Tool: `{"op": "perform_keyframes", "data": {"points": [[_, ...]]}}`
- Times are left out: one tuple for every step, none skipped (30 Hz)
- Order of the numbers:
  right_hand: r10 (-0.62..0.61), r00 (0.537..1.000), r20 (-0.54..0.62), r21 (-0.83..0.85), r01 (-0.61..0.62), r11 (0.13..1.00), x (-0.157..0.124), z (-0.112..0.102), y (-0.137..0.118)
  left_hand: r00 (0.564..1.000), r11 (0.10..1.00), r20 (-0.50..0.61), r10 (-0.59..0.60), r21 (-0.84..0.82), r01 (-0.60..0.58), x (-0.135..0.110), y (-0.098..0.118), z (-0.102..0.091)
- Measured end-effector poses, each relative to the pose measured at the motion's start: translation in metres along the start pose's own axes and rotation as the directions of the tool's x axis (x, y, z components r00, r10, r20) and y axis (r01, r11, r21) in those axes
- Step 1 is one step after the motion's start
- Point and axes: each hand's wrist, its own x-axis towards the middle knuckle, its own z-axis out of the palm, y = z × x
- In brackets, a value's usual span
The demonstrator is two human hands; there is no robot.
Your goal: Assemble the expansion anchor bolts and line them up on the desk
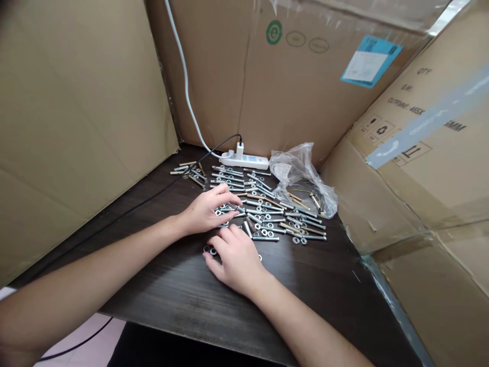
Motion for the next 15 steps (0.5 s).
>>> {"op": "perform_keyframes", "data": {"points": [[0.001, 1.0, 0.011, -0.006, 0.0, 1.0, 0.0003, 0.0012, -0.0001, 1.0, 1.0, -0.004, 0.001, 0.006, -0.001, -0.0002, -0.0002, 0.0002], [0.002, 1.0, 0.025, -0.012, -0.002, 1.0, 0.0007, 0.002, -0.0003, 1.0, 1.0, -0.012, 0.002, 0.01, -0.002, -0.0002, -0.0003, 0.0004], [0.007, 0.999, 0.04, -0.018, -0.007, 1.0, 0.0011, 0.0026, -0.0008, 1.0, 1.0, -0.019, 0.002, 0.013, -0.002, -0.0002, -0.0004, 0.0004], [0.016, 0.998, 0.054, -0.025, -0.015, 1.0, 0.0016, 0.0029, -0.0014, 1.0, 1.0, -0.021, 0.001, 0.016, -0.001, -0.0001, -0.0004, 0.0003], [0.026, 0.997, 0.066, -0.031, -0.024, 0.999, 0.0021, 0.003, -0.0023, 1.0, 1.0, -0.02, -0.001, 0.018, 0.001, -0.0001, -0.0004, 0.0001], [0.037, 0.997, 0.073, -0.038, -0.034, 0.999, 0.0027, 0.0029, -0.0031, 1.0, 1.0, -0.017, -0.003, 0.018, 0.004, -0.0001, -0.0004, 0.0], [0.045, 0.996, 0.075, -0.045, -0.042, 0.998, 0.0033, 0.0028, -0.0039, 1.0, 1.0, -0.015, -0.006, 0.019, 0.006, -0.0001, -0.0003, -0.0002], [0.047, 0.996, 0.073, -0.05, -0.043, 0.998, 0.0039, 0.0027, -0.0046, 1.0, 1.0, -0.012, -0.009, 0.021, 0.009, -0.0001, -0.0001, -0.0002], [0.04, 0.997, 0.072, -0.051, -0.036, 0.998, 0.0043, 0.0027, -0.0051, 1.0, 1.0, -0.008, -0.012, 0.024, 0.012, -0.0002, 0.0, -0.0002], [0.026, 0.997, 0.071, -0.048, -0.023, 0.999, 0.0046, 0.0028, -0.0053, 1.0, 1.0, -0.005, -0.013, 0.026, 0.013, -0.0002, 0.0002, -0.0002], [0.008, 0.997, 0.073, -0.043, -0.005, 0.999, 0.0048, 0.0031, -0.0054, 1.0, 0.999, 0.0, -0.015, 0.028, 0.015, -0.0003, 0.0004, 0.0], [-0.012, 0.997, 0.077, -0.035, 0.015, 0.999, 0.0049, 0.0035, -0.0054, 1.0, 0.999, 0.006, -0.015, 0.03, 0.015, -0.0003, 0.0006, 0.0001], [-0.028, 0.996, 0.081, -0.027, 0.031, 0.999, 0.005, 0.0041, -0.0054, 1.0, 0.999, 0.011, -0.015, 0.032, 0.014, -0.0003, 0.0008, 0.0001], [-0.039, 0.996, 0.086, -0.021, 0.041, 0.999, 0.0051, 0.0046, -0.0054, 1.0, 0.999, 0.018, -0.013, 0.032, 0.013, -0.0004, 0.0011, 0.0001], [-0.041, 0.995, 0.09, -0.017, 0.042, 0.999, 0.0052, 0.0052, -0.0055, 1.0, 0.999, 0.024, -0.01, 0.033, 0.01, -0.0004, 0.0013, 0.0]]}}
